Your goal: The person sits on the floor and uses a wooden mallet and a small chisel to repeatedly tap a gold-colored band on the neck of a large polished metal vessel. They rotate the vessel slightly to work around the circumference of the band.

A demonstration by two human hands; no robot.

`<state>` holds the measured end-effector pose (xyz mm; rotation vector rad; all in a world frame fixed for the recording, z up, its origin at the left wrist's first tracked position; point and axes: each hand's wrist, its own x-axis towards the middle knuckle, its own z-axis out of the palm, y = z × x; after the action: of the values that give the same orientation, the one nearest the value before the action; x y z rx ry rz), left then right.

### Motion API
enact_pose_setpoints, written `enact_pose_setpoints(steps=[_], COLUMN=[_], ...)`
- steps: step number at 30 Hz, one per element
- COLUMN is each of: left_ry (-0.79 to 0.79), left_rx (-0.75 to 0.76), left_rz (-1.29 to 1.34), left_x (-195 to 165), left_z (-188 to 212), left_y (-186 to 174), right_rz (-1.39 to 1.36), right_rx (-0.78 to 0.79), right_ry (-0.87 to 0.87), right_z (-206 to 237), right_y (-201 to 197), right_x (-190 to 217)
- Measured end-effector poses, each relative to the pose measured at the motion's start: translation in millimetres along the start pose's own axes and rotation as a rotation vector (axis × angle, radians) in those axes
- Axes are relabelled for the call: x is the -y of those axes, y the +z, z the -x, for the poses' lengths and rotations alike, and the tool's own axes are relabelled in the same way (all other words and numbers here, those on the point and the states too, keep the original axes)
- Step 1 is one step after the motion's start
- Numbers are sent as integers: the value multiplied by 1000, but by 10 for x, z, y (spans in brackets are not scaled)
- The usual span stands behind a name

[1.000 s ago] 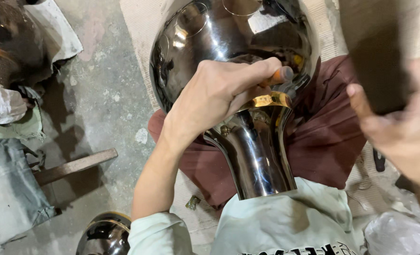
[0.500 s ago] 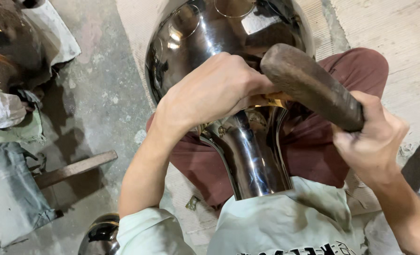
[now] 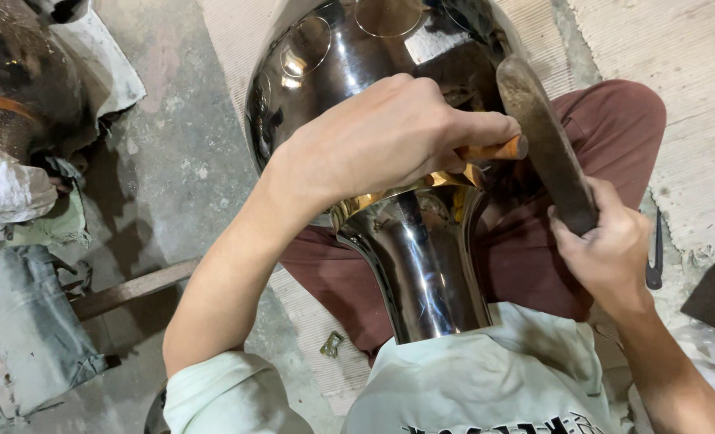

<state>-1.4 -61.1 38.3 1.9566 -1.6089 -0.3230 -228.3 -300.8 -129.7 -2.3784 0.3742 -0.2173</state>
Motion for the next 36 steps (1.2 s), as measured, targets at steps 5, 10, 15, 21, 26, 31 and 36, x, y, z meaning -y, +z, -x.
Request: enact_pose_setpoints(steps=[5, 10, 15, 21, 26, 31, 36], left_ry=[61, 63, 119, 76, -22, -61, -98], left_rx=[-20, 21, -42, -68, -19, -120, -249], left_rz=[-47, -100, -100, -70, -79, -4, 18], left_x=[10, 23, 30, 11, -39, -98, -121], left_z=[-19, -26, -33, -2, 42, 177, 296], left_y=[5, 21, 35, 30, 24, 11, 94], right_rz=[-249, -47, -138, -123, -72, 69, 43], right_rx=[-127, -189, -220, -182, -113, -13, 30], right_ry=[-103, -285, -247, -217, -190, -237, -299], right_z=[62, 3, -25, 0, -129, -247, -289], right_y=[-38, -66, -30, -160, -404, -636, -761], right_x=[-40, -28, -62, -44, 144, 277, 105])
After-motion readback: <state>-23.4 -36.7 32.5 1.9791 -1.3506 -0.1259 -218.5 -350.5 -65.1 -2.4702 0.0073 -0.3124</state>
